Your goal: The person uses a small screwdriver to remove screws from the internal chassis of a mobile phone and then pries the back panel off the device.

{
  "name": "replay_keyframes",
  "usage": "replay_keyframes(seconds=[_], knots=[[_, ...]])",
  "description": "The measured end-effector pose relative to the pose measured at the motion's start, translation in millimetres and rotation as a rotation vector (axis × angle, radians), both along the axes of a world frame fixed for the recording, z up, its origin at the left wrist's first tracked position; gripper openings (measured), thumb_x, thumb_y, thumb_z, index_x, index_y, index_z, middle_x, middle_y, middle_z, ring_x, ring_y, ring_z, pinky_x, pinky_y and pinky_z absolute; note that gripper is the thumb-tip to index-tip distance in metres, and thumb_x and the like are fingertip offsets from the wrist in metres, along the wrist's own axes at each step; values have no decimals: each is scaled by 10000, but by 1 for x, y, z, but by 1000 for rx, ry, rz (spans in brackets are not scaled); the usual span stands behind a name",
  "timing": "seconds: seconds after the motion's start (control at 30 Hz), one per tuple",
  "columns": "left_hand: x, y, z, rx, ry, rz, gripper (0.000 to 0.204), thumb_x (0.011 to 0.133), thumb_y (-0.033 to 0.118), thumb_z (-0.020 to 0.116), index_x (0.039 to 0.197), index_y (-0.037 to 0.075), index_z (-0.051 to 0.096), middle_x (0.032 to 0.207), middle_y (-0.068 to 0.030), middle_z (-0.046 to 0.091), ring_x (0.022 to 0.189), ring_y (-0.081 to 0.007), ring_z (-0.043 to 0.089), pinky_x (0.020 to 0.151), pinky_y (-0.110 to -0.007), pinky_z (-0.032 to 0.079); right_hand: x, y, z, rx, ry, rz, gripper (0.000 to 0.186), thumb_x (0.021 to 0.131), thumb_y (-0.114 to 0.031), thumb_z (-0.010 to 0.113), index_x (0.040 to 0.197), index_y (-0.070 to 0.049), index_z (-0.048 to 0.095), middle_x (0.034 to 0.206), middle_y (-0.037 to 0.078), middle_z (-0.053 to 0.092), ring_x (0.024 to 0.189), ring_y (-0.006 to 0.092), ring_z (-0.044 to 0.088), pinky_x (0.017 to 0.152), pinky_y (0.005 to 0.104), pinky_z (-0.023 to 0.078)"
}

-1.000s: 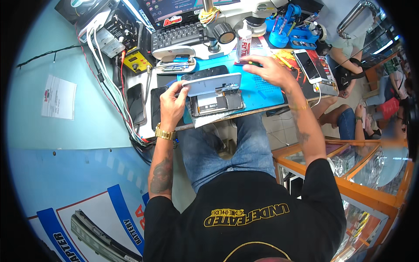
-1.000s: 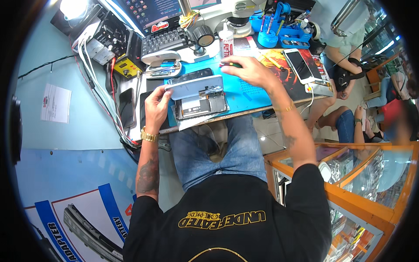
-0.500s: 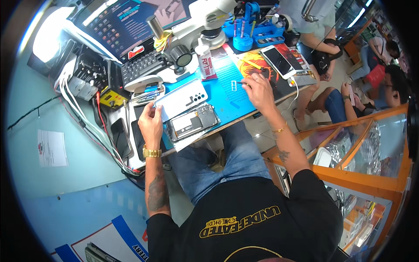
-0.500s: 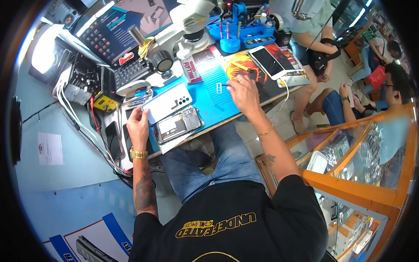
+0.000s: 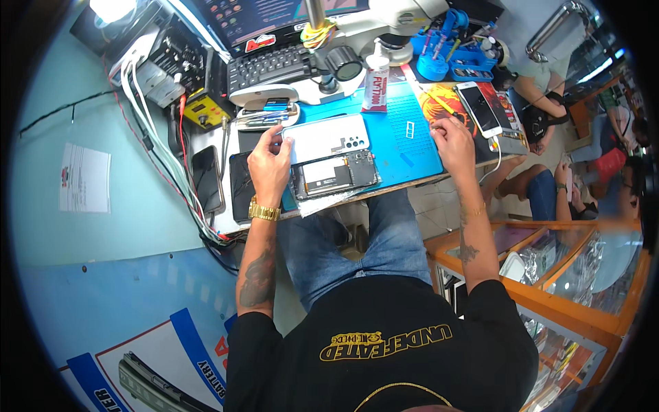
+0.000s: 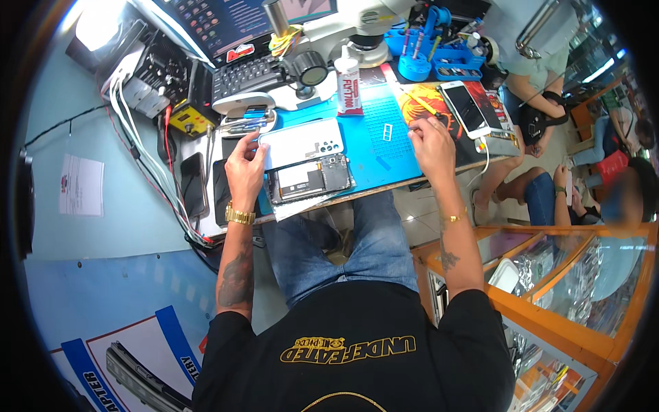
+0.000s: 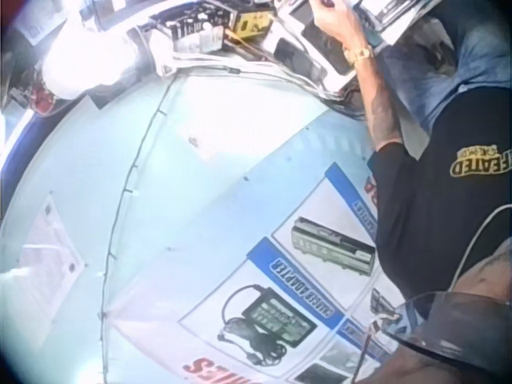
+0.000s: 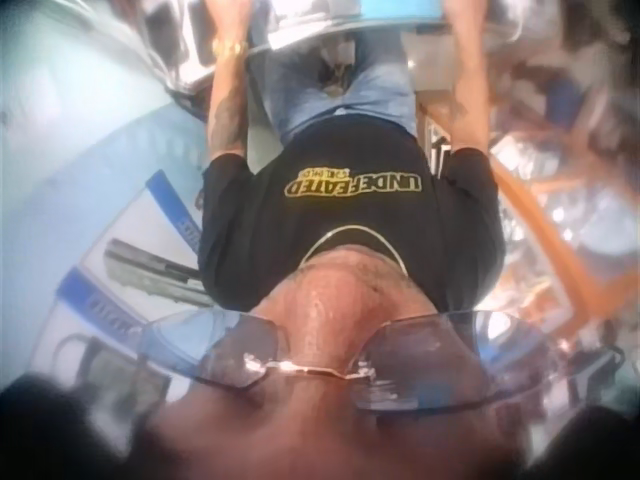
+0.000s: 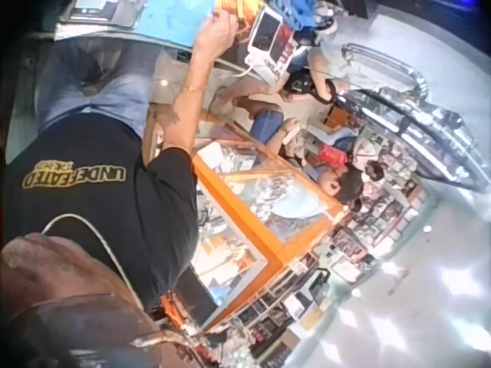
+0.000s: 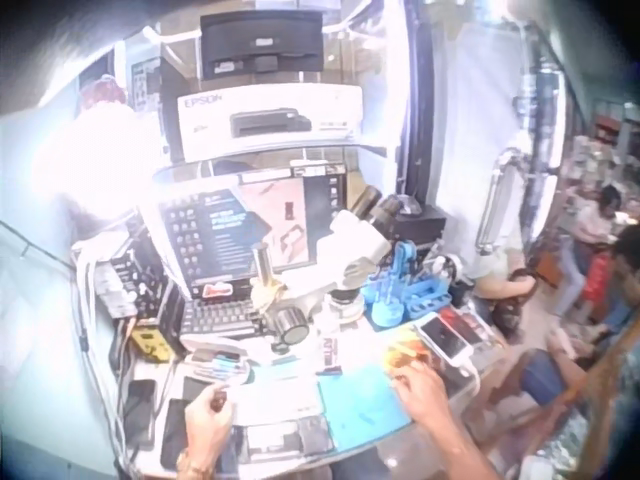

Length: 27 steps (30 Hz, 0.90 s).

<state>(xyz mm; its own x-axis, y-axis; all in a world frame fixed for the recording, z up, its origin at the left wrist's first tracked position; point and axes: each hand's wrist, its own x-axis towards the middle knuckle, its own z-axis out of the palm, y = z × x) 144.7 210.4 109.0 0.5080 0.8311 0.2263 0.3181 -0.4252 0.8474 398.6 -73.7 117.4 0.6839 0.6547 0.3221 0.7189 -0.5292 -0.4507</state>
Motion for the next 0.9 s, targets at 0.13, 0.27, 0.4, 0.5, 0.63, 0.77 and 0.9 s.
replay_keyframes(seconds=[0.13, 0.27, 0.4, 0.5, 0.63, 0.77, 0.9], knots=[[-5, -10, 6, 76, 36, -21, 351, 887, 186, 767, 1204, 44, 716, 1068, -125, 722, 855, -238, 702, 790, -387, 551, -29, 10, 19, 476, 224, 60, 131, 949, -90, 730, 1004, 5, 658, 974, 88, 685, 803, 144, 652, 727, 279, 524], [-21, -54, 11, 553, 131, -154, 444, 857, 288, 809, 1222, 60, 698, 1255, -125, 661, 1128, -319, 616, 985, -457, 461, -63, 29, 17, 835, 678, 181, 161, 989, -38, 693, 1135, -25, 629, 1041, 50, 698, 877, 118, 647, 694, 248, 531], [-34, -82, 8, 629, 176, -317, 495, 838, 346, 817, 1243, 88, 698, 1315, -116, 631, 1238, -316, 565, 1085, -531, 384, -83, 76, 6, 956, 932, 354, 299, 950, 13, 719, 1231, -8, 622, 1048, 72, 703, 944, 134, 663, 745, 277, 579], [-34, -87, -4, 632, 199, -326, 500, 831, 357, 820, 1247, 105, 704, 1347, -110, 617, 1294, -315, 535, 1137, -568, 336, -77, 89, -2, 943, 986, 404, 372, 936, 39, 723, 1288, 11, 607, 1070, 83, 696, 970, 148, 671, 821, 313, 603], [-34, -88, -12, 631, 193, -306, 498, 832, 361, 819, 1246, 108, 709, 1355, -105, 621, 1307, -318, 533, 1156, -577, 326, -67, 94, -15, 854, 992, 509, 351, 935, 51, 717, 1269, 22, 613, 1171, 106, 673, 1040, 161, 661, 924, 349, 598], [-34, -88, -13, 625, 184, -295, 485, 837, 359, 817, 1238, 105, 715, 1347, -111, 628, 1302, -322, 539, 1148, -578, 338, -65, 97, -19, 816, 996, 545, 327, 934, 42, 724, 1244, 19, 620, 1186, 100, 672, 1074, 159, 645, 929, 350, 592], [-34, -89, -12, 621, 184, -295, 481, 841, 358, 814, 1236, 103, 715, 1349, -113, 627, 1303, -323, 538, 1146, -578, 341, -64, 98, -23, 796, 986, 537, 326, 936, 25, 730, 1243, 24, 622, 1173, 94, 675, 1064, 158, 644, 932, 352, 591]])
